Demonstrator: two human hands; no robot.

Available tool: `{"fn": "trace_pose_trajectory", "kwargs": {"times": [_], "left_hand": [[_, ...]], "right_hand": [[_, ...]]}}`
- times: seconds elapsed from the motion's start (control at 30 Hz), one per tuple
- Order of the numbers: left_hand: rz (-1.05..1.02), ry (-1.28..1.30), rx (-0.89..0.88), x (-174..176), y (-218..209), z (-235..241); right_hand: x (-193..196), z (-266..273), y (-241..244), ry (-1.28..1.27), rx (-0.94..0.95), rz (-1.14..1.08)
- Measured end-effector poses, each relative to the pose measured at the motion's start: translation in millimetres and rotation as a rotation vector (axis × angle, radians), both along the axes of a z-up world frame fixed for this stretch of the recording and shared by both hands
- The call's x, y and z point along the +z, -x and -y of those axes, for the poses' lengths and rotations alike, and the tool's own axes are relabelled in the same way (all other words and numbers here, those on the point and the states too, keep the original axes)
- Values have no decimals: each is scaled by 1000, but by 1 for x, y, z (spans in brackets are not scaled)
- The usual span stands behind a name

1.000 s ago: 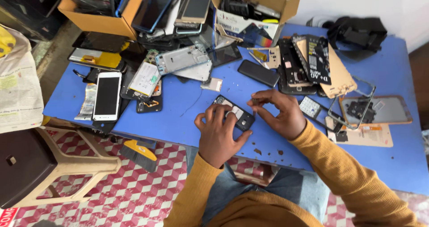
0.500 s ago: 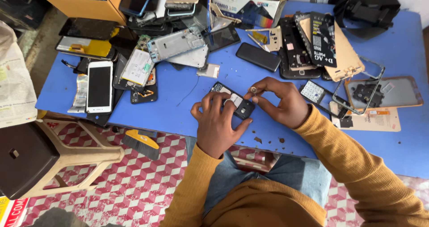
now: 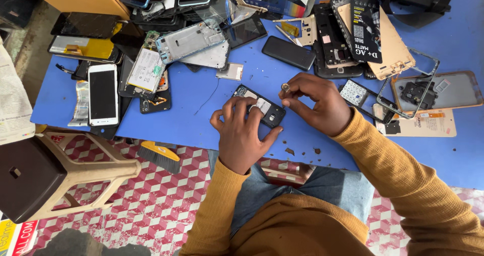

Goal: The person uses a screwdriver to remove screws from the back of a mobile phone, then separates the back cover and internal components. The person continues to unscrew and separate parts of the phone's internal assembly on a cluttered workbench.

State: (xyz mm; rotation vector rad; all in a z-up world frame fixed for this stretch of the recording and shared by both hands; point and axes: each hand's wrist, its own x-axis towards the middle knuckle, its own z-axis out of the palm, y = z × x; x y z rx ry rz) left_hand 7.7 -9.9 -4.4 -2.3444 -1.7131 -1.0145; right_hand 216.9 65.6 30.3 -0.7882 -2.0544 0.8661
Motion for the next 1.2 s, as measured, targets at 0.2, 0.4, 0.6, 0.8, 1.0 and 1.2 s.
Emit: {"fn": "trace_pose_trajectory", "kwargs": {"times": [0.2, 0.4, 0.6, 0.8, 1.0, 1.2], "left_hand": [[-1, -11, -6, -2, 0, 0], [-3, -21, -3, -3, 0, 0], [-3, -3, 2, -4, 0, 0], [-11, -3, 1, -3, 0, -1], [37, -2, -31, 13, -3, 0], [353, 98, -282, 31, -8, -16]], "right_hand": [[-3, -2, -1, -2, -5, 35], [-8, -3, -1, 3, 10, 15], [-8, -4, -1, -10, 11, 20], [-5, -4, -1, -39, 19, 38], [2, -4, -4, -88, 69, 75], [0, -4, -9, -50, 140, 101]]}}
